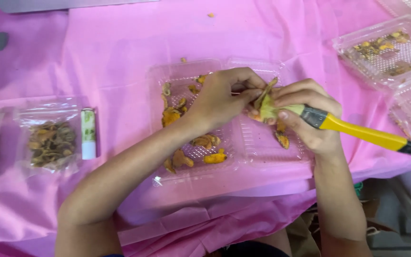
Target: Cleaning dried turmeric pieces individually using a small brush to remove dust or debris.
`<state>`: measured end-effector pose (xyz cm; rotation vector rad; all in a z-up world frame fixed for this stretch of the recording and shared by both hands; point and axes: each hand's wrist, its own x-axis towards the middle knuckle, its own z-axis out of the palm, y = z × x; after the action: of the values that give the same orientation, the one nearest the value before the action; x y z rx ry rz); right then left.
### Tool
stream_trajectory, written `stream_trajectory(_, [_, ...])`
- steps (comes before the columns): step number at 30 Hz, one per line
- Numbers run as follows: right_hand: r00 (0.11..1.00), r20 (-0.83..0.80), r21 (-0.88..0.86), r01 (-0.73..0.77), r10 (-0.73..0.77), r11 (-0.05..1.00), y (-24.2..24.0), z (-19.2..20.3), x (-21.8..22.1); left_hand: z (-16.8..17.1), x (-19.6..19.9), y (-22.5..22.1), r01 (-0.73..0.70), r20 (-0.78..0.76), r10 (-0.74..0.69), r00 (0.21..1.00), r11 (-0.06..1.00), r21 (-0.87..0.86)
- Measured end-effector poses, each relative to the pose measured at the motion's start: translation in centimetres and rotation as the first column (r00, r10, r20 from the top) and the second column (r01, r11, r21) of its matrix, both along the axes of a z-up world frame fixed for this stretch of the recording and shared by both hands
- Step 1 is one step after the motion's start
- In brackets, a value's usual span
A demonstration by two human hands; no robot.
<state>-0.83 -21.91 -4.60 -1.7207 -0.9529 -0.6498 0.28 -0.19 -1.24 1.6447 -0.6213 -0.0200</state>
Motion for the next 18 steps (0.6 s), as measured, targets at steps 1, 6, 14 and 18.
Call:
stream_trajectory(1, [0.999,0.009,0.052,0.041,-0.041,0.998,-0.1,-0.3,0.1,-0.7,0.2,-0.3,0.013,-0.023,-0.016,1.000,0.994,-0.107])
stream_trajectory(6, [0.991,0.100,0.006,0.087,-0.088,0.996,-0.1,0.0,0.4,-0.2,0.1,-0.2,0.014,-0.025,-0.016,1.000,0.997,-0.075])
stream_trajectory(14, [0.992,0.087,0.050,0.089,-0.093,0.995,0.6,-0.8,0.4,0.1,-0.3,-0.3,0.007,0.033,-0.006,0.999,1.000,-0.024])
stream_trajectory(18, [0.993,0.091,0.075,0.064,-0.071,0.995,-0.5,-1.0,1.4,-0.1,0.0,-0.4,0.013,0.009,-0.012,1.000,0.998,-0.055])
